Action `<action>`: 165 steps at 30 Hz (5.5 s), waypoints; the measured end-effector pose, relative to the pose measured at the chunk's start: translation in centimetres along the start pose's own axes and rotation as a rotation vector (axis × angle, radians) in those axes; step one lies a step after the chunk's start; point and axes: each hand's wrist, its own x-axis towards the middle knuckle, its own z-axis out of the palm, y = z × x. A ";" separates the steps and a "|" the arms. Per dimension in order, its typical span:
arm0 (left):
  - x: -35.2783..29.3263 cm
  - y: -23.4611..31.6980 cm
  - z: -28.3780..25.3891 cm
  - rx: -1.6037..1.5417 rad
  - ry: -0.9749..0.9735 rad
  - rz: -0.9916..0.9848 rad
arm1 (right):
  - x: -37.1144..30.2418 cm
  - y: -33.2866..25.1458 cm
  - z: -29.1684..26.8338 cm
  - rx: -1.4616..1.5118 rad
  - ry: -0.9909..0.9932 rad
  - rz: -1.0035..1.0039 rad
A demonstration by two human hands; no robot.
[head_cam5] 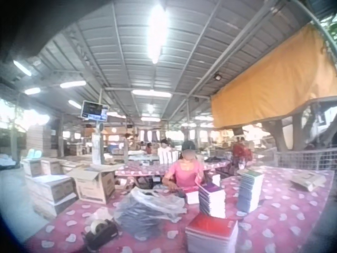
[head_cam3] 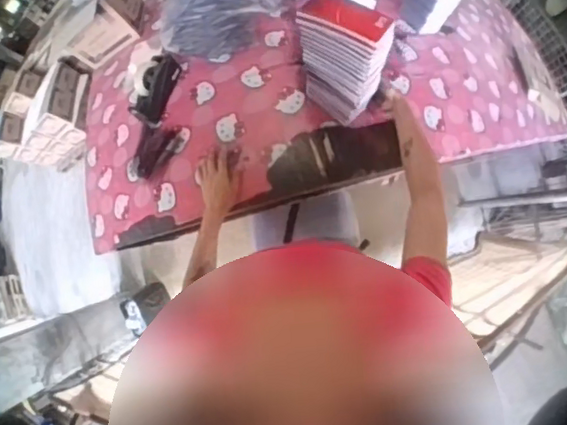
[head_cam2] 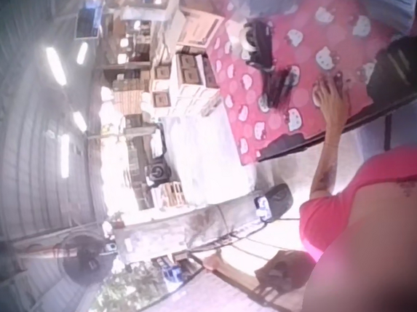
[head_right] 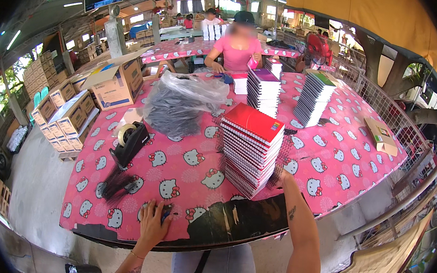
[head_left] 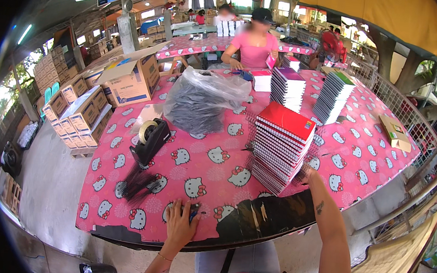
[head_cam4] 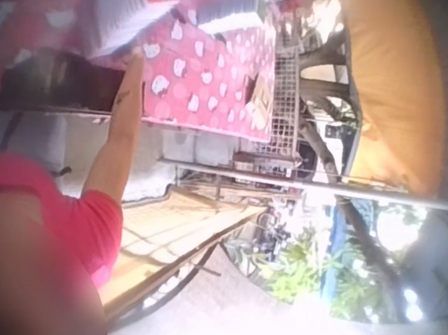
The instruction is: The person assembles spiral-bound notebooks by inserting a metal spiral into the punched holes of the pages and then using pliers to close the spiral ends. The person works at a table covered with a pink Hello Kitty tablecloth, stacking the finished notebooks.
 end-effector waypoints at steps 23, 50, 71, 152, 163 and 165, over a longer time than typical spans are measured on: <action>10.0 11.5 -6.0 -1.611 -0.141 -0.089 | 0.0 -4.7 -2.2 -0.087 0.110 -0.360; 19.6 13.8 -6.6 -1.667 -0.507 -0.123 | -11.0 -20.0 25.6 -1.755 -0.188 -0.923; 17.4 12.1 -7.2 -1.713 -0.668 -0.198 | -12.1 -18.8 24.3 -1.717 -0.295 -0.997; 17.9 12.5 -3.6 -1.719 -0.636 -0.217 | -9.1 -18.5 26.6 -2.146 -0.200 -0.742; 17.9 12.2 -3.7 -1.643 -0.687 -0.126 | -9.0 -18.1 26.5 -2.179 -0.189 -0.779; 17.2 12.4 -3.4 -1.683 -0.687 -0.182 | -9.0 -17.9 26.7 -2.206 -0.168 -0.753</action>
